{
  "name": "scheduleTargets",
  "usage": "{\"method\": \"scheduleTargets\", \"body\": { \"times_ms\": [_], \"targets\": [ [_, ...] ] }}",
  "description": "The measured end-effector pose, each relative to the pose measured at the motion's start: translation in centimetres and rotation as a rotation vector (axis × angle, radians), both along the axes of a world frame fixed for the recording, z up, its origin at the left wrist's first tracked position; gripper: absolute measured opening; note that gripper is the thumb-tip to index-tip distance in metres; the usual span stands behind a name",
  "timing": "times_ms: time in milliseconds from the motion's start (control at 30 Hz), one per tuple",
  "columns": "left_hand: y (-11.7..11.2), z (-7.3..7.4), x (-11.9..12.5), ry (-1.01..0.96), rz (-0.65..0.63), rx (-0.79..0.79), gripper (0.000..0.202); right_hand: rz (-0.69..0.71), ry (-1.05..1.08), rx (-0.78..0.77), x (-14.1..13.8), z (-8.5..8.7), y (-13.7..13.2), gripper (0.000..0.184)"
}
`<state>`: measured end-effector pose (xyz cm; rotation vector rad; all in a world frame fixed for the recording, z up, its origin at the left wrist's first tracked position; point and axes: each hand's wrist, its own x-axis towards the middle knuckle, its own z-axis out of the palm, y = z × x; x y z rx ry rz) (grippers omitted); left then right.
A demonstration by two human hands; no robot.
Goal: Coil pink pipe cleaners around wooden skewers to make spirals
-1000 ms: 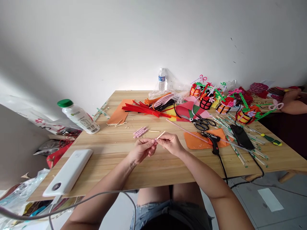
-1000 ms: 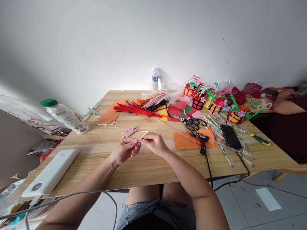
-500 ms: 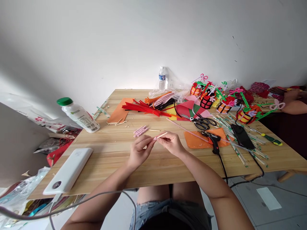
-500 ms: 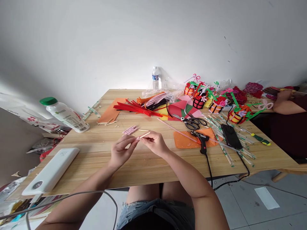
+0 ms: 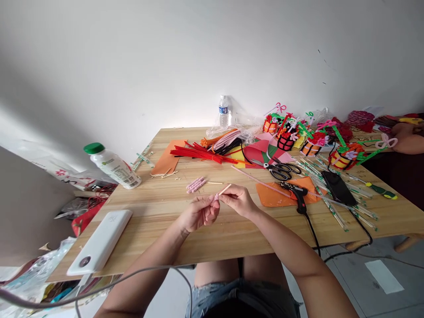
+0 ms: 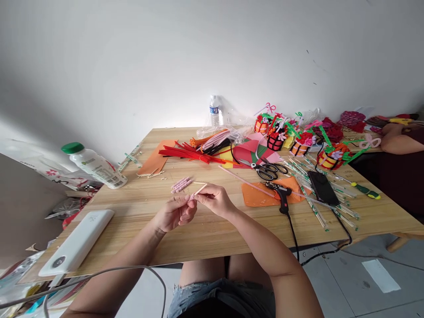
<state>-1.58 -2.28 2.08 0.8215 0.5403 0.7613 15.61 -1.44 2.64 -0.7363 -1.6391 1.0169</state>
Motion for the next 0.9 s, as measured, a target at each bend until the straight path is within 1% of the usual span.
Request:
{"method": "scheduleTargets", "body": {
  "times_ms": [100,167,233,333,400,467,600,667,700,733,767,833,867,900],
  "targets": [
    [0.02,0.06,0.08,0.035,0.108,0.041,0.031,0.011,0.02,-0.03,-0.1,-0.2,0.05,0.023],
    [0.07,0.07,0.08,0.102,0.184,0.138,0.029,0.008,0.031,-0.072,-0.16,-0.3,0.06,0.022],
    [0.07,0.05,0.01,0.206,0.272,0.328,0.025,-0.001,0.038,-0.117,-0.23,-0.32,0.03,0.023],
    [-0.12,-0.06,-0.08,0.393,0.486,0.681,0.014,-0.019,0.042,-0.166,-0.35,-0.16,-0.12,0.024],
    [-0.32,-0.18,-0.06,0.48,0.606,0.83,0.006,-0.024,0.048,-0.187,-0.4,0.03,-0.26,0.024],
    [-0.48,-0.32,0.02,0.519,0.658,0.909,0.004,-0.017,0.058,-0.2,-0.42,0.19,-0.39,0.024],
    [-0.45,-0.51,0.19,0.508,0.694,1.002,0.007,0.002,0.076,-0.22,-0.31,0.38,-0.51,0.025],
    [-0.31,-0.56,0.18,0.465,0.679,0.975,0.01,0.006,0.077,-0.227,-0.24,0.39,-0.51,0.026],
    [-0.23,-0.58,0.15,0.43,0.637,0.914,0.012,0.006,0.079,-0.225,-0.2,0.37,-0.5,0.027],
    [-0.16,-0.58,0.1,0.378,0.559,0.813,0.016,0.01,0.08,-0.219,-0.17,0.34,-0.48,0.027],
    [-0.1,-0.59,0.04,0.308,0.447,0.676,0.023,0.023,0.079,-0.212,-0.14,0.29,-0.47,0.027],
    [0.0,-0.55,-0.11,0.141,0.16,0.339,0.04,0.056,0.077,-0.189,-0.1,0.19,-0.43,0.025],
    [0.04,-0.52,-0.17,0.065,0.021,0.175,0.046,0.07,0.077,-0.173,-0.1,0.13,-0.42,0.024],
    [0.07,-0.47,-0.23,0.003,-0.089,0.041,0.047,0.081,0.077,-0.158,-0.11,0.08,-0.4,0.023]
  ]
}}
